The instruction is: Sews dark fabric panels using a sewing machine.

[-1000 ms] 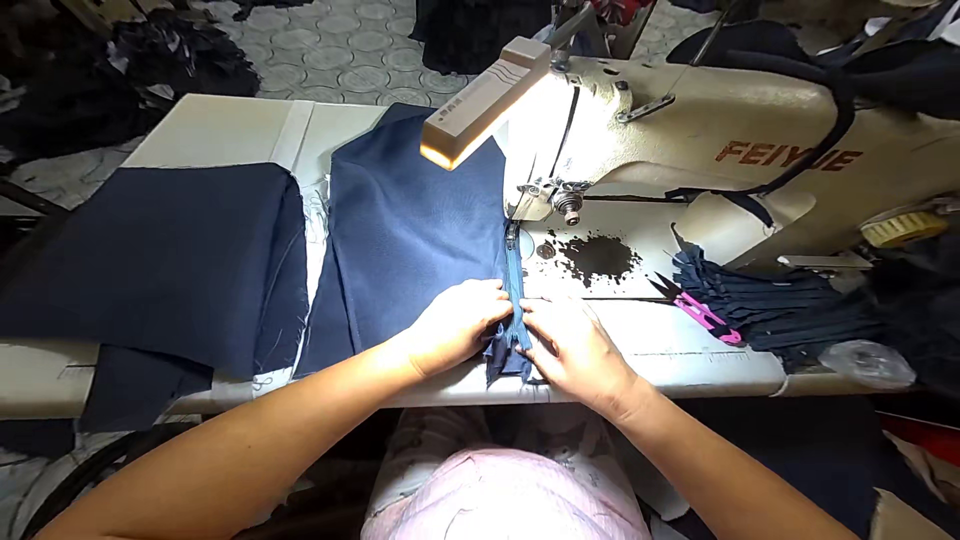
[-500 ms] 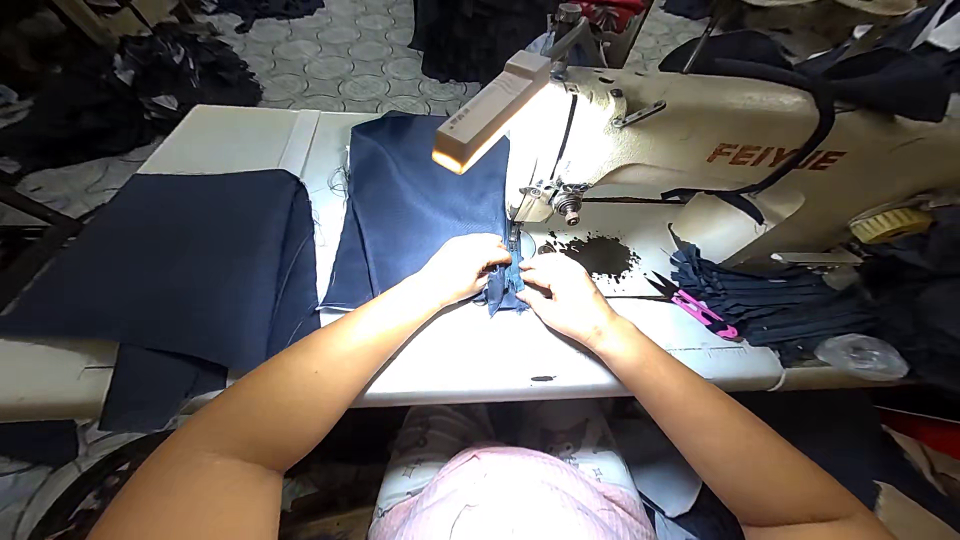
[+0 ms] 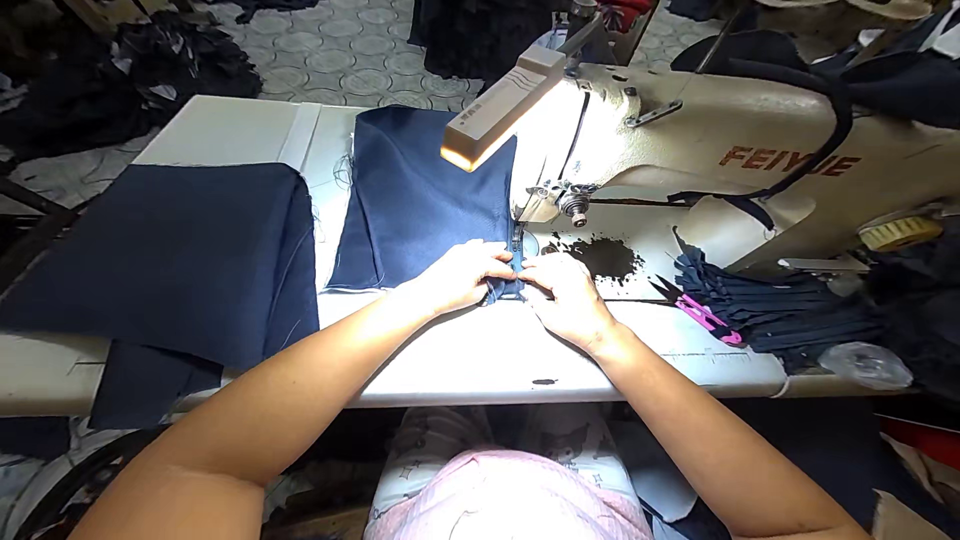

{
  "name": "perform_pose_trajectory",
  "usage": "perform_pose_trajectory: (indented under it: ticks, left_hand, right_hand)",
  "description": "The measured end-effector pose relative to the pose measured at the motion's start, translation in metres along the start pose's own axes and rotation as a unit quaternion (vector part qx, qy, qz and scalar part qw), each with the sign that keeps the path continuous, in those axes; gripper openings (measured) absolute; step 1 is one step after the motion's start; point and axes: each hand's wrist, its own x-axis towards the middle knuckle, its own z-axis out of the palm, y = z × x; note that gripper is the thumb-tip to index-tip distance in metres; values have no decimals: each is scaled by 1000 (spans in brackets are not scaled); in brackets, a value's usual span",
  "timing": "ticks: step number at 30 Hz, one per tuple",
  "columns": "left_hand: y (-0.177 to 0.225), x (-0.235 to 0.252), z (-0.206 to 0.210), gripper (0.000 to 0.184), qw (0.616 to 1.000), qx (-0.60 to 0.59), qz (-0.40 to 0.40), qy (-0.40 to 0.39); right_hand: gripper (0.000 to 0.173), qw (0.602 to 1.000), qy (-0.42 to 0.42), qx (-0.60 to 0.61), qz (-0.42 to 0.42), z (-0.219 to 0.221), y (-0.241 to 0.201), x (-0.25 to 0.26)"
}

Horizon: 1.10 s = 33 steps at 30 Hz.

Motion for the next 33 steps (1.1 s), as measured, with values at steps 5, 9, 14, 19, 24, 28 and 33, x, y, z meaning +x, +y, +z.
perform_pose_trajectory:
  ticks: [5, 9, 14, 19, 24, 28, 33]
  left_hand:
    - [-26, 19, -10, 36, 999, -30, 20, 25]
    - [-47, 34, -13, 29, 996, -40, 50, 53]
    - [-57, 45, -23, 28, 997, -30, 53, 52]
    - [-88, 35, -64, 62, 980, 80, -181, 22]
    - [-103, -13, -85, 73, 908, 181, -375, -47]
    - [-4, -36, -63, 81, 861, 243, -446, -35]
    - [129, -48, -69, 73, 834, 172, -460, -252]
  right_hand:
    - [25, 1000, 4, -10, 1, 2, 0, -1]
    - [27, 1000, 10, -16, -3, 4, 0, -2]
    - [26, 1000, -12, 1, 1, 2, -7, -7]
    - [20, 980, -8, 180, -83, 13, -46, -40]
    - [17, 899, -85, 379, -203, 26, -99, -72]
    - [15, 870, -139, 436, -183, 46, -106, -90]
    - [22, 906, -167, 385, -59, 55, -106, -112]
